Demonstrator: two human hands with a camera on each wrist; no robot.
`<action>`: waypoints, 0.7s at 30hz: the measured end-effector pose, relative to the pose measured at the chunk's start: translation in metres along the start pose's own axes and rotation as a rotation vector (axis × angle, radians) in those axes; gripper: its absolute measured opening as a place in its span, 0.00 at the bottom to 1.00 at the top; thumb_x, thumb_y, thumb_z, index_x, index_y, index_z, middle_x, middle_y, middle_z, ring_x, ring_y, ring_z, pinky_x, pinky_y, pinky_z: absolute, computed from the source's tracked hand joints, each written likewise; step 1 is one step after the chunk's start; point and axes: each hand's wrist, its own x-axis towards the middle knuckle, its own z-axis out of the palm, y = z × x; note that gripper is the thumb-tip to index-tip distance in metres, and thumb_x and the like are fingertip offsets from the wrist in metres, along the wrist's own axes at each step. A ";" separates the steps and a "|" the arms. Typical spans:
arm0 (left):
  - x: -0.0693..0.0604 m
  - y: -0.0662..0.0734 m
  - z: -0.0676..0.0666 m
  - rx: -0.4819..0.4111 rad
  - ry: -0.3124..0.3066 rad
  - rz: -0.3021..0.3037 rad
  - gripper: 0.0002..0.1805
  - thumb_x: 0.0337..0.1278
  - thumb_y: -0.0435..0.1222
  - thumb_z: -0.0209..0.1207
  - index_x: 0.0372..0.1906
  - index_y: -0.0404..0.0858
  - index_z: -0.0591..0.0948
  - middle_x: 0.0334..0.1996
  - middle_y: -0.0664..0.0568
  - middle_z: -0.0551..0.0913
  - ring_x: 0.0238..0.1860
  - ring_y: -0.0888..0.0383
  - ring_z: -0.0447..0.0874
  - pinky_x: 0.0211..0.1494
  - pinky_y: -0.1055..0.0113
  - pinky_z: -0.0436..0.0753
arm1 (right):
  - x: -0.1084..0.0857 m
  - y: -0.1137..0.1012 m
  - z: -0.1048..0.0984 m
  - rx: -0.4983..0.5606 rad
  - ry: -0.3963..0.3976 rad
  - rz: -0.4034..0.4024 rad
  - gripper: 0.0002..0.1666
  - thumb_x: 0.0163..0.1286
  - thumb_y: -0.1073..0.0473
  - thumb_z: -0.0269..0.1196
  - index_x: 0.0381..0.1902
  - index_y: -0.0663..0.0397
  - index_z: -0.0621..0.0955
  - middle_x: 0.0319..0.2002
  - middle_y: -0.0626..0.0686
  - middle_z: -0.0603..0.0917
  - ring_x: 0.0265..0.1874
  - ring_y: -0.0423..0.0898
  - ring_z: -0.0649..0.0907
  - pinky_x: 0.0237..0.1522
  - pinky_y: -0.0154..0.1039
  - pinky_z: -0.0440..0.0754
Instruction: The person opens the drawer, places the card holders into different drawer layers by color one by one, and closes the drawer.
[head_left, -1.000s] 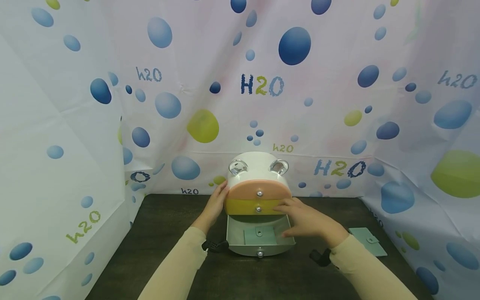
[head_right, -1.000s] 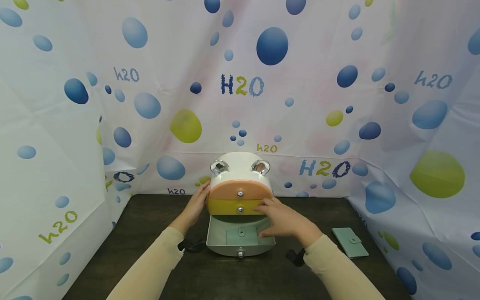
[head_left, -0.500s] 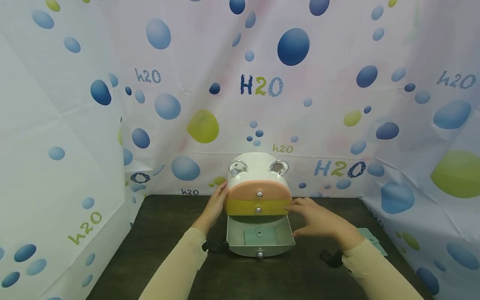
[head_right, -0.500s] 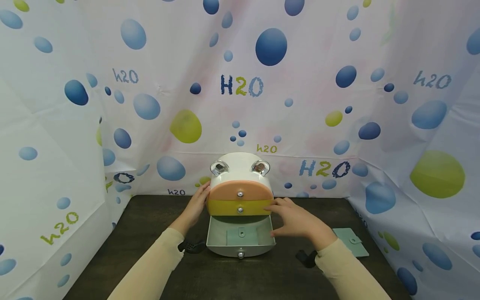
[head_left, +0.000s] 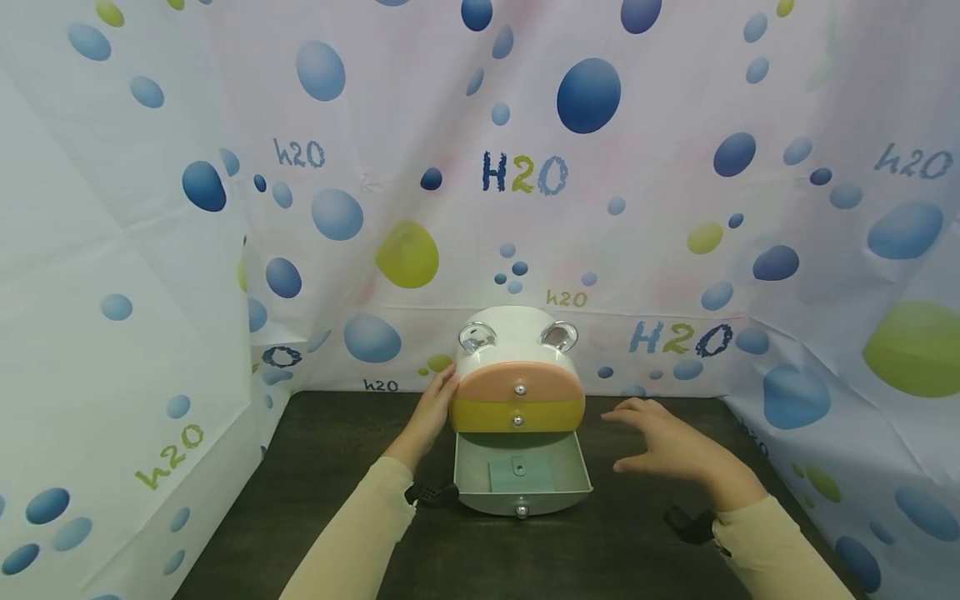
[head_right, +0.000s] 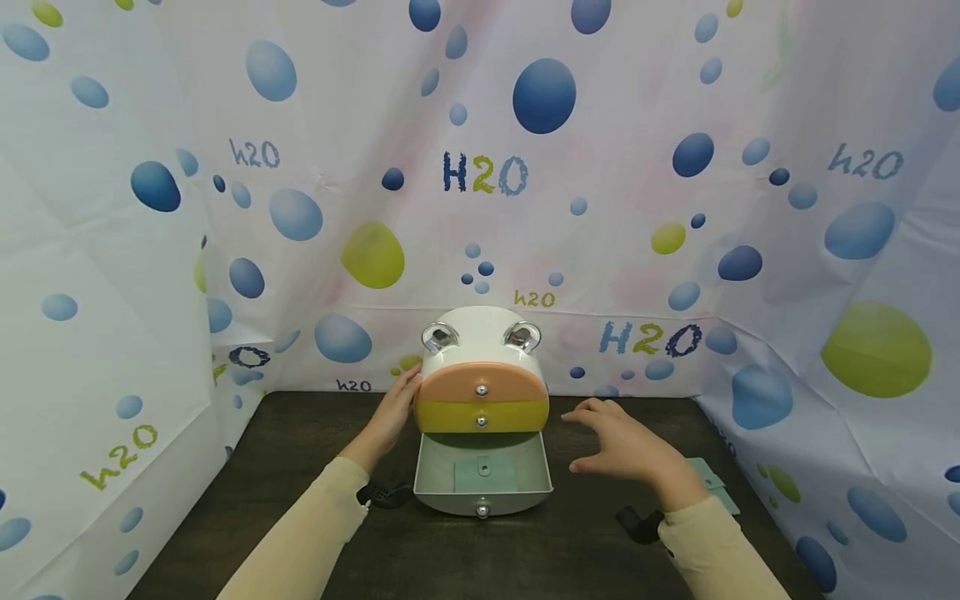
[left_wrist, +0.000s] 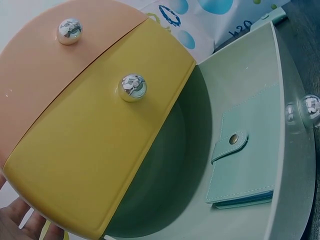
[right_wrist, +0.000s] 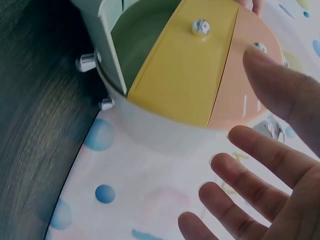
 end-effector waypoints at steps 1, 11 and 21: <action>0.000 0.000 0.000 0.001 -0.002 0.002 0.35 0.79 0.53 0.42 0.79 0.39 0.56 0.78 0.42 0.56 0.77 0.41 0.49 0.75 0.39 0.55 | -0.002 0.002 -0.001 0.001 0.004 0.004 0.41 0.53 0.47 0.78 0.64 0.53 0.79 0.59 0.58 0.77 0.59 0.63 0.74 0.56 0.63 0.76; 0.000 -0.001 -0.001 -0.001 -0.008 0.003 0.36 0.78 0.55 0.43 0.79 0.40 0.56 0.78 0.42 0.55 0.77 0.41 0.49 0.75 0.39 0.55 | -0.018 0.027 -0.003 0.015 0.041 0.084 0.43 0.55 0.41 0.76 0.64 0.54 0.78 0.60 0.59 0.77 0.61 0.67 0.73 0.55 0.67 0.74; 0.002 0.000 0.000 -0.015 -0.004 -0.005 0.35 0.79 0.52 0.43 0.79 0.38 0.56 0.78 0.42 0.55 0.77 0.41 0.49 0.76 0.40 0.54 | -0.037 0.051 0.006 0.018 0.088 0.161 0.44 0.56 0.37 0.74 0.63 0.57 0.78 0.59 0.64 0.76 0.59 0.70 0.73 0.52 0.69 0.75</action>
